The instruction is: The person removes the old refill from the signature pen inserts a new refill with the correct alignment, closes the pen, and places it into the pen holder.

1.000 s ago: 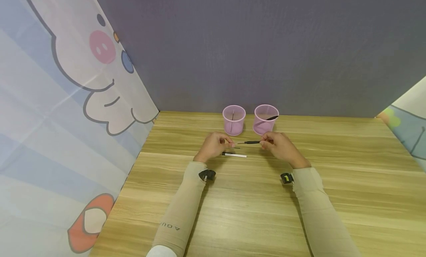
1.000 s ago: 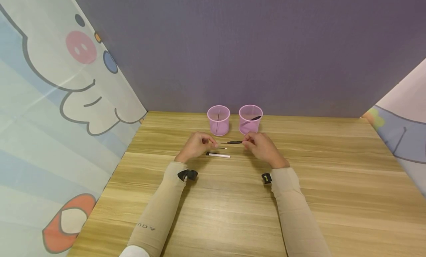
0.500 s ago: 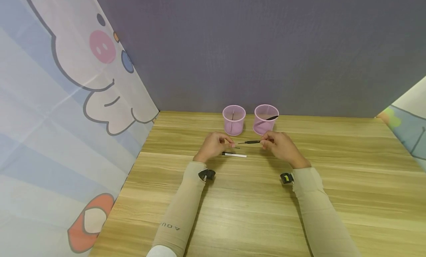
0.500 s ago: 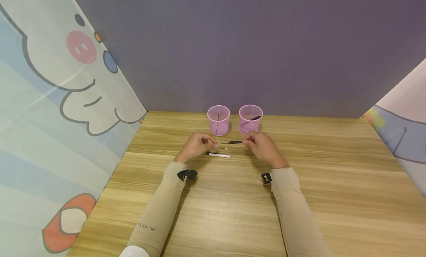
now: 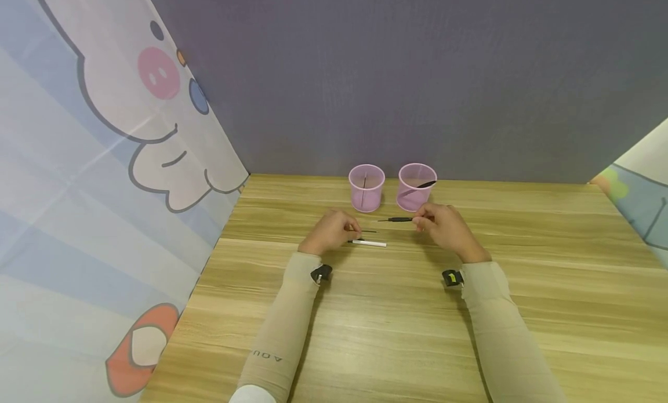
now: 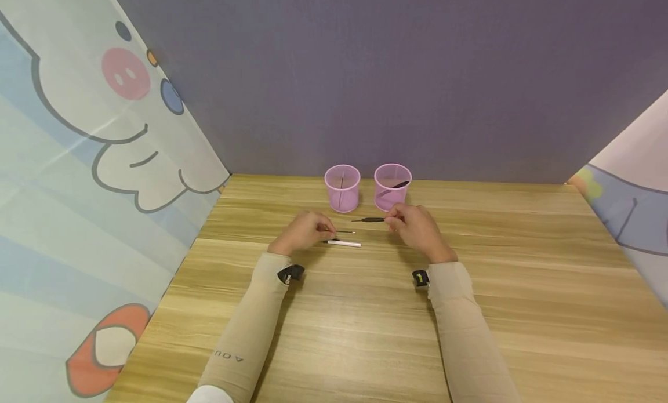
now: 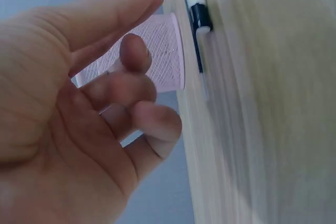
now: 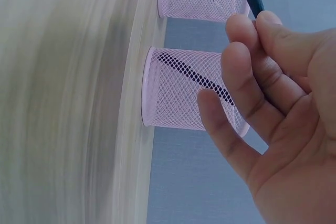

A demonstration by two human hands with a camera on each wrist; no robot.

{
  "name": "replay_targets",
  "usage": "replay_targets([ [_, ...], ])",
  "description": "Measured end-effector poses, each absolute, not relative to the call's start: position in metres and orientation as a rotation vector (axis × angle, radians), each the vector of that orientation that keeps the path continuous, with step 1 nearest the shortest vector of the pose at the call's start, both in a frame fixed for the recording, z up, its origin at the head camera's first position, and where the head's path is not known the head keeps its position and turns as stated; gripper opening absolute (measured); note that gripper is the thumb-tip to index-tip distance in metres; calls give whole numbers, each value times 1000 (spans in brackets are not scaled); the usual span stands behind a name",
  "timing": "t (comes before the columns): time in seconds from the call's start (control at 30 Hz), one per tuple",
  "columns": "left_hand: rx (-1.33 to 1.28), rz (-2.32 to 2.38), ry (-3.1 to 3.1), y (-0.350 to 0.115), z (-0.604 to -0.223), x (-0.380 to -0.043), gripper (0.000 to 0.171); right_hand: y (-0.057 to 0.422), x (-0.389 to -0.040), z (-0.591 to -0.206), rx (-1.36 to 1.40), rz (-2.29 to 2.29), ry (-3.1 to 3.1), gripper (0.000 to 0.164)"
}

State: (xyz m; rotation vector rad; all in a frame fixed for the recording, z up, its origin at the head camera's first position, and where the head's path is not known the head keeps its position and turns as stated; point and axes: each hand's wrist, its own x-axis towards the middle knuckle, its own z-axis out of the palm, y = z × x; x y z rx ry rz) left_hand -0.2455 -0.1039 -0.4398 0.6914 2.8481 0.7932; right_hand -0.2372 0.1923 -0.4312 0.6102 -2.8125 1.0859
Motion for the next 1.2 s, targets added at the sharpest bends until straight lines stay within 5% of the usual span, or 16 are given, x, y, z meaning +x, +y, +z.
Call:
replay_targets([
  [1.2, 607, 680, 2764, -100, -443, -240, 10, 193, -236, -430, 594, 1120, -2821, 9],
])
